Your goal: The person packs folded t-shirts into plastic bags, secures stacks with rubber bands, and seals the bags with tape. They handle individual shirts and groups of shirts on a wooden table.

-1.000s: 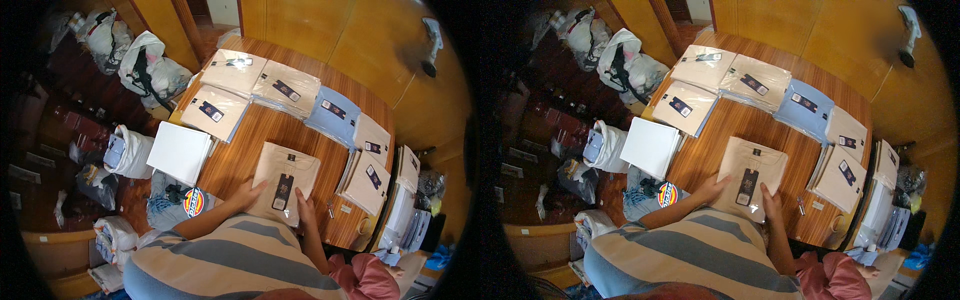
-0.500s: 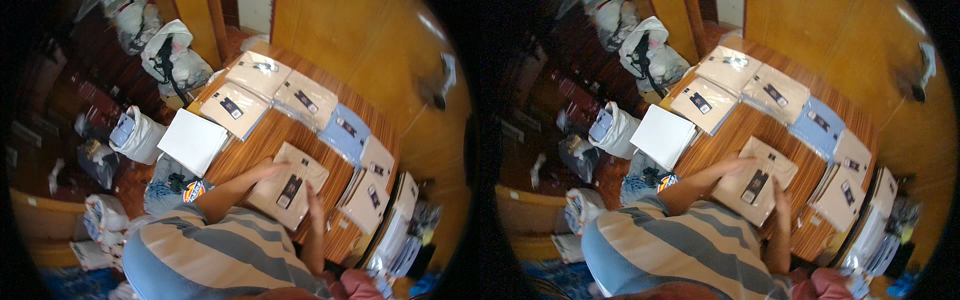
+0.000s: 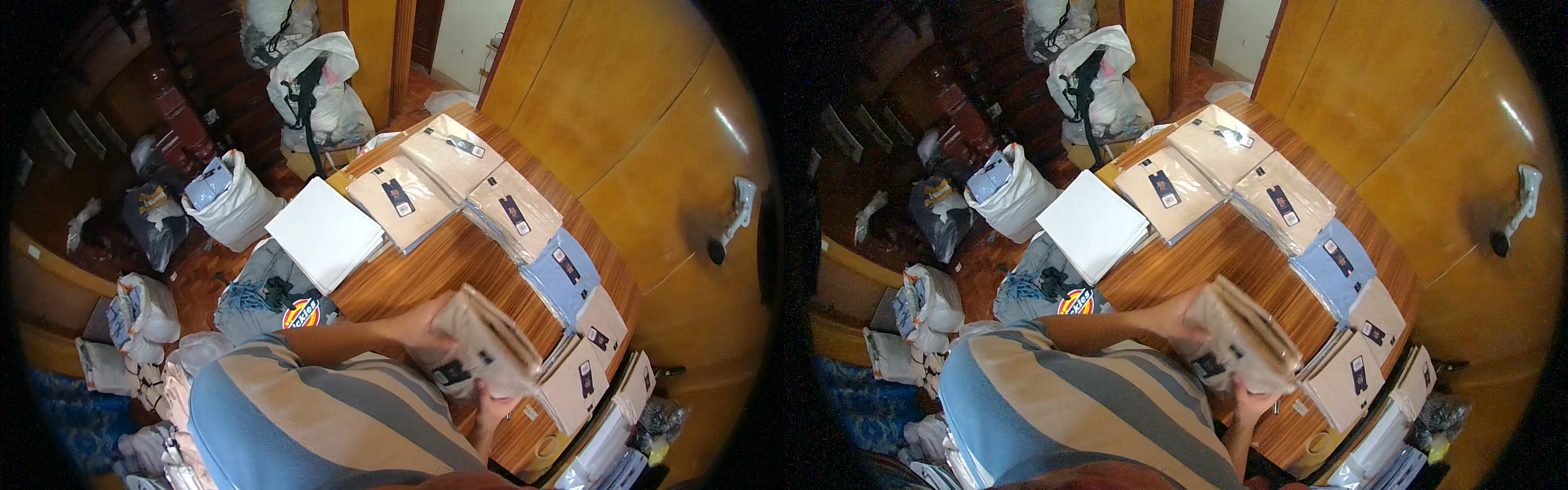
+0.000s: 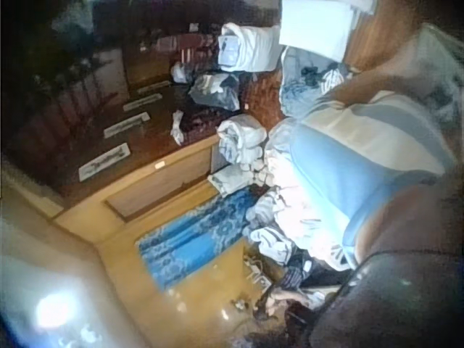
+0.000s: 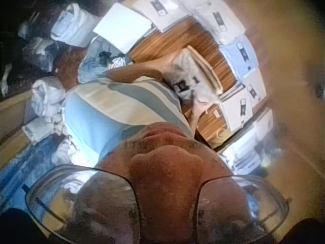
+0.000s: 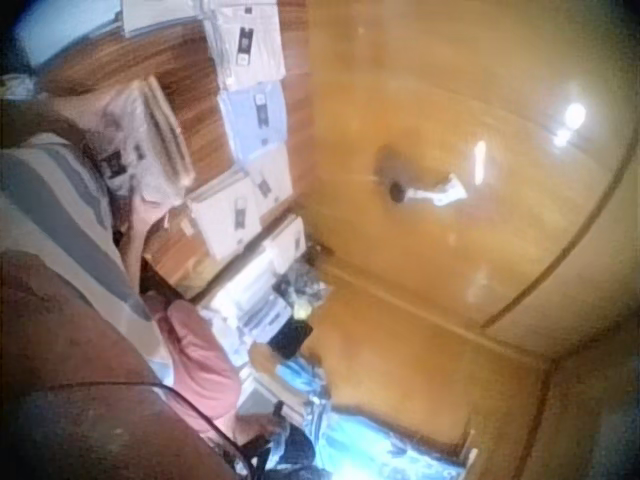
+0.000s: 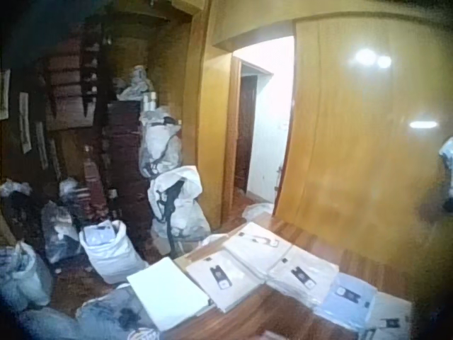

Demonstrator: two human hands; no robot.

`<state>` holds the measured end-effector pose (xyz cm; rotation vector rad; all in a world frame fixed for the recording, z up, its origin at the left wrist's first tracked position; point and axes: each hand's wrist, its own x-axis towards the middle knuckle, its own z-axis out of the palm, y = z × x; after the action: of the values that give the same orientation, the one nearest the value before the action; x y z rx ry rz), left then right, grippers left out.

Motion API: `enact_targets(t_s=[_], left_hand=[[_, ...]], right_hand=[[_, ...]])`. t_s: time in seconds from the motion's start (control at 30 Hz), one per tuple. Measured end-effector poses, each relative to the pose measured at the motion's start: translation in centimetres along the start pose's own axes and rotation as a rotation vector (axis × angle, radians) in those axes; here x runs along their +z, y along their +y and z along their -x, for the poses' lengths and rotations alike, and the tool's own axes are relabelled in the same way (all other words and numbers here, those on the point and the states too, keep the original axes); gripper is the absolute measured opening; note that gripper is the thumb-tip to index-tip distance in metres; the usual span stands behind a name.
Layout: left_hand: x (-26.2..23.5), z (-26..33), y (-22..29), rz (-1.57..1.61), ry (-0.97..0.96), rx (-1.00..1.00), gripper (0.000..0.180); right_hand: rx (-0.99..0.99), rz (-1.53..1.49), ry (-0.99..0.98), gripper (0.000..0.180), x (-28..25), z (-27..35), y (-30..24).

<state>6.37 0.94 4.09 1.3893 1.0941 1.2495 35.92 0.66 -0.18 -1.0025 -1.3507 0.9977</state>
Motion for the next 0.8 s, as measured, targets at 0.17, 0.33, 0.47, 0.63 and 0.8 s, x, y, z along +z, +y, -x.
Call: enact_targets(t_s=[0.17, 0.33, 0.47, 0.63, 0.8], left_hand=[[0.0, 3.4, -1.2, -0.257, -0.118, 0.336, 0.096], [0.8, 4.7, -3.0, -0.099, -0.061, 0.357, 0.101], [0.0, 4.1, -2.9, -0.136, -0.114, 0.403, 0.106], [1.5, 3.4, -4.5, -0.211, -0.016, 0.472, 0.108], [2.7, -3.2, -3.0, -0.172, 0.061, -0.338, 0.095]], right_hand=[[0.314, -0.030, -0.258, 0.097, -2.4, 3.0, -1.8], [0.228, 0.103, -0.426, 0.075, -3.1, 3.3, -1.8], [0.057, 0.287, -0.419, 0.073, -8.2, 6.3, 9.1], [-0.075, 0.214, -0.267, 0.054, -6.7, 5.7, 12.7], [0.233, 0.009, 0.004, 0.036, 1.1, -4.2, 0.7]])
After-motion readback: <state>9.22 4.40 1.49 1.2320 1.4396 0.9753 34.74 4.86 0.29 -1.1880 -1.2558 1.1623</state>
